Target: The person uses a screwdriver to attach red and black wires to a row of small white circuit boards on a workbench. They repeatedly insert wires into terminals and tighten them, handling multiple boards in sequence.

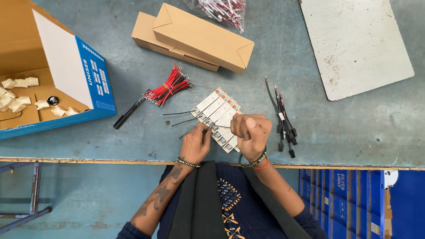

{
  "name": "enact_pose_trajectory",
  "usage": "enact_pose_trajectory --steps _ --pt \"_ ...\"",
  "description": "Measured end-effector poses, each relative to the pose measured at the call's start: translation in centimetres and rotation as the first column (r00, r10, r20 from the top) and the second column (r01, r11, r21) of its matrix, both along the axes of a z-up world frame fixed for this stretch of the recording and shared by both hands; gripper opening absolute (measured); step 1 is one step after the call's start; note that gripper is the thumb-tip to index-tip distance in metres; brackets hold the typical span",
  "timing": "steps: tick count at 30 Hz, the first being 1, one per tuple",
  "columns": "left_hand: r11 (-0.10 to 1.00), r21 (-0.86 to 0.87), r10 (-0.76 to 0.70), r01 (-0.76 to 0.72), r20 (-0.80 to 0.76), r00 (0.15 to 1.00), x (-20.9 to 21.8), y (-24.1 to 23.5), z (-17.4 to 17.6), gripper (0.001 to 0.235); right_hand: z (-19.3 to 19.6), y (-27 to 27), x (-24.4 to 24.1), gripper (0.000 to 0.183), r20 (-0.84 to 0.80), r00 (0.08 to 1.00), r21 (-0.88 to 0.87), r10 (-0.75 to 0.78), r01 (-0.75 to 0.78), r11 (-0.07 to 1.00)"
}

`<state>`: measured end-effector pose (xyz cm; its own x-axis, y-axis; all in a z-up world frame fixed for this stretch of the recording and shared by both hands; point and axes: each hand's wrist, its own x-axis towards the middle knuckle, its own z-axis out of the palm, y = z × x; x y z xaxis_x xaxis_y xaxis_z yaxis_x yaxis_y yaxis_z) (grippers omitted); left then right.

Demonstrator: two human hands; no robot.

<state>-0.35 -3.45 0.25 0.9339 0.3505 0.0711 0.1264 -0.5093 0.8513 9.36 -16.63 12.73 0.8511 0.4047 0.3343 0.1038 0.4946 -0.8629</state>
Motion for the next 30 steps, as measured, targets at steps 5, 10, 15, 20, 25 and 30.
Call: enact_pose_trajectory --steps 5,10,15,20,25,30 --pt "1.0 0.002 -0.008 0.008 0.033 0.999 0.3 -0.2 -0.6 0.011 0.3 -0.1 -0.2 0.052 0.019 1.0 0.009 -0.011 0.011 1.0" --pt "0.998 0.049 -0.029 0.026 0.052 0.998 0.4 -0.2 -1.2 0.012 0.3 0.0 0.0 0.051 0.013 1.0 0.006 -0.009 0.008 1.0" --pt "0.996 0.082 -0.035 0.029 0.078 0.996 0.4 -0.3 -1.8 0.012 0.2 0.2 0.1 0.052 0.008 0.999 -0.031 0.044 -0.044 0.999" --pt "0.994 0.099 -0.044 0.035 0.086 0.995 0.7 -0.3 -2.2 0.011 0.2 0.6 0.3 0.051 0.003 0.999 -0.038 0.046 -0.046 0.998" --pt "0.992 0.12 -0.031 0.024 0.06 0.998 0.9 -0.8 -2.4 0.01 -0.3 0.7 0.2 0.051 0.019 0.998 -0.042 0.052 -0.051 0.998" --pt "0.999 0.043 -0.015 0.012 0.076 0.997 0.6 -0.5 -0.6 0.008 -0.2 0.8 0.2 0.05 0.001 0.998 -0.053 0.056 -0.056 0.997"
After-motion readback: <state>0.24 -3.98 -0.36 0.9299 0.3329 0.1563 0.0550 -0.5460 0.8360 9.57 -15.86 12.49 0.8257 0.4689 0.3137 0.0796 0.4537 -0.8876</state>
